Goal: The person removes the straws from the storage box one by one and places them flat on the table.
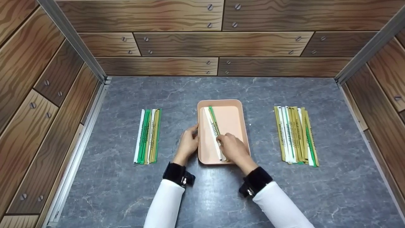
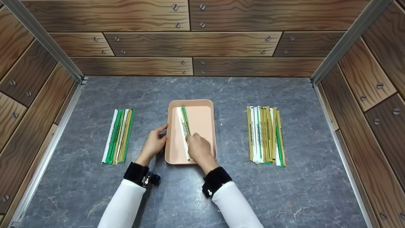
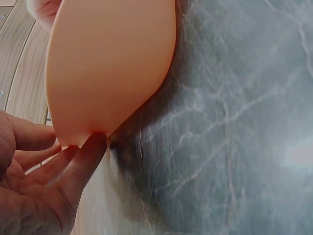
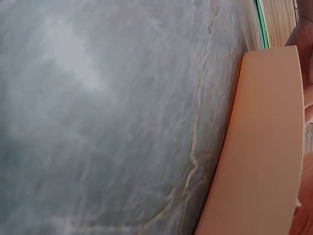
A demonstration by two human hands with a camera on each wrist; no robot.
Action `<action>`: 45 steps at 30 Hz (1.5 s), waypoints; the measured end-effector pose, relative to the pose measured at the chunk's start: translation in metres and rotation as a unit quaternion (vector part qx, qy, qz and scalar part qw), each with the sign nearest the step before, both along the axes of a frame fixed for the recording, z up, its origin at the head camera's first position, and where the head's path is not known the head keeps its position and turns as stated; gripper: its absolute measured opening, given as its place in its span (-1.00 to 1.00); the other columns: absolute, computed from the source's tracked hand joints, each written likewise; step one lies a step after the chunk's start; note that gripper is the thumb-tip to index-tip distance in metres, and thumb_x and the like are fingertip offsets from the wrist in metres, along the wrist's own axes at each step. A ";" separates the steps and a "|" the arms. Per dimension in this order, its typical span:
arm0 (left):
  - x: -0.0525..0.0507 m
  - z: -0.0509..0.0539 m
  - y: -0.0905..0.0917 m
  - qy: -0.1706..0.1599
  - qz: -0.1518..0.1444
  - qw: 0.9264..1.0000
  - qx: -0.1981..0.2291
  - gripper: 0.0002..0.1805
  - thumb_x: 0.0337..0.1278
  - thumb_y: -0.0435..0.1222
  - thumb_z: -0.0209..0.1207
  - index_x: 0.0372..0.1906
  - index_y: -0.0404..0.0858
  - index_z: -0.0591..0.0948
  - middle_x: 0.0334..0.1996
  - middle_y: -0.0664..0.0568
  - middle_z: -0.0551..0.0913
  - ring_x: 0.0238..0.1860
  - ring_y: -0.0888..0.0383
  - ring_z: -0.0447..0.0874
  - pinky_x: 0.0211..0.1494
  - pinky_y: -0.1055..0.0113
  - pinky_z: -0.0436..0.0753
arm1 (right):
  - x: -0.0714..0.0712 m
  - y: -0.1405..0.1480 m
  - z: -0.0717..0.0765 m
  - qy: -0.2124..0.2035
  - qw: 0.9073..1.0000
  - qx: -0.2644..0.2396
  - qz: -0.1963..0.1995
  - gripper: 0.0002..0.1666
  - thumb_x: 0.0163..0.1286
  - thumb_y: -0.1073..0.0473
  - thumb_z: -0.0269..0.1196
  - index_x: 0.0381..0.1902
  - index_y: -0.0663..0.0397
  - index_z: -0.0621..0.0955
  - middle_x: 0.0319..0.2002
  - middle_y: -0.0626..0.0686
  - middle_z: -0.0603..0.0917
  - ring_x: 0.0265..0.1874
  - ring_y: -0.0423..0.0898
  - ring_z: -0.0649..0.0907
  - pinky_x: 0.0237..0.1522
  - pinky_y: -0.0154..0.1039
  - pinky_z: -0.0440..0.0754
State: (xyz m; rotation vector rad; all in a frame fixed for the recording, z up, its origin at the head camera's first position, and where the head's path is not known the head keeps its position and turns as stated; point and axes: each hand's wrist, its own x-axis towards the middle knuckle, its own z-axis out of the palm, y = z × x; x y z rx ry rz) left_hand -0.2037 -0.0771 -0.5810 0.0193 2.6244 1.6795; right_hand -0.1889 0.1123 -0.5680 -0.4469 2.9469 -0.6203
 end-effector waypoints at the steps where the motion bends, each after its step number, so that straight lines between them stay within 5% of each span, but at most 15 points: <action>1: 0.000 0.000 0.000 0.001 -0.001 1.000 0.001 -0.45 0.16 -0.61 0.07 0.31 -0.43 0.45 0.14 -0.29 0.57 0.06 -0.08 0.63 0.09 0.20 0.61 | 0.000 0.001 0.000 0.002 1.000 -0.003 -0.007 -0.65 0.18 0.36 0.32 -0.04 0.10 0.70 -0.30 0.13 0.65 -0.36 0.06 0.65 -0.38 -0.04 0.65; 14: 0.000 -0.001 -0.001 0.013 -0.012 1.000 0.002 -0.44 0.14 -0.62 0.05 0.31 -0.45 0.43 0.14 -0.29 0.57 0.01 -0.06 0.66 0.03 0.21 0.64 | -0.002 0.011 -0.003 0.009 0.998 -0.038 -0.053 -0.67 0.19 0.39 0.29 -0.06 0.15 0.69 -0.25 0.16 0.71 -0.26 0.12 0.69 -0.28 0.01 0.65; 24: 0.001 -0.001 -0.002 0.013 -0.009 1.000 0.006 -0.44 0.12 -0.63 0.05 0.30 -0.47 0.44 0.12 -0.31 0.58 0.02 -0.07 0.65 0.06 0.20 0.62 | -0.004 0.013 0.004 -0.022 0.994 -0.072 -0.083 -0.66 0.27 0.33 0.31 0.02 0.15 0.70 -0.48 -0.03 0.65 -0.52 -0.11 0.58 -0.51 -0.19 0.56; 30: 0.001 -0.001 -0.002 0.015 -0.008 1.000 -0.005 -0.44 0.12 -0.62 0.05 0.30 -0.45 0.45 0.16 -0.29 0.55 0.04 -0.06 0.64 0.09 0.18 0.61 | -0.001 0.019 0.015 -0.007 0.989 -0.115 -0.090 -0.66 0.25 0.39 0.27 0.00 0.18 0.70 -0.47 0.01 0.65 -0.50 -0.09 0.60 -0.51 -0.18 0.57; 40: 0.000 -0.002 -0.001 0.018 -0.007 1.000 -0.018 -0.44 0.12 -0.61 0.06 0.30 -0.42 0.46 0.20 -0.25 0.54 0.16 -0.04 0.55 0.19 0.17 0.54 | 0.008 0.052 0.037 0.022 0.976 -0.187 -0.106 -0.51 0.23 0.47 0.21 0.16 0.29 0.60 -0.32 0.20 0.70 -0.45 0.01 0.70 -0.51 -0.16 0.68; 45: 0.001 -0.001 -0.001 0.017 -0.005 0.999 -0.027 -0.42 0.09 -0.61 0.05 0.30 -0.39 0.47 0.17 -0.23 0.57 0.01 -0.02 0.61 0.10 0.15 0.57 | 0.012 0.084 0.040 0.045 0.977 -0.158 -0.137 -0.49 0.26 0.41 0.17 0.20 0.30 0.56 -0.24 0.26 0.71 -0.46 0.04 0.69 -0.48 -0.07 0.66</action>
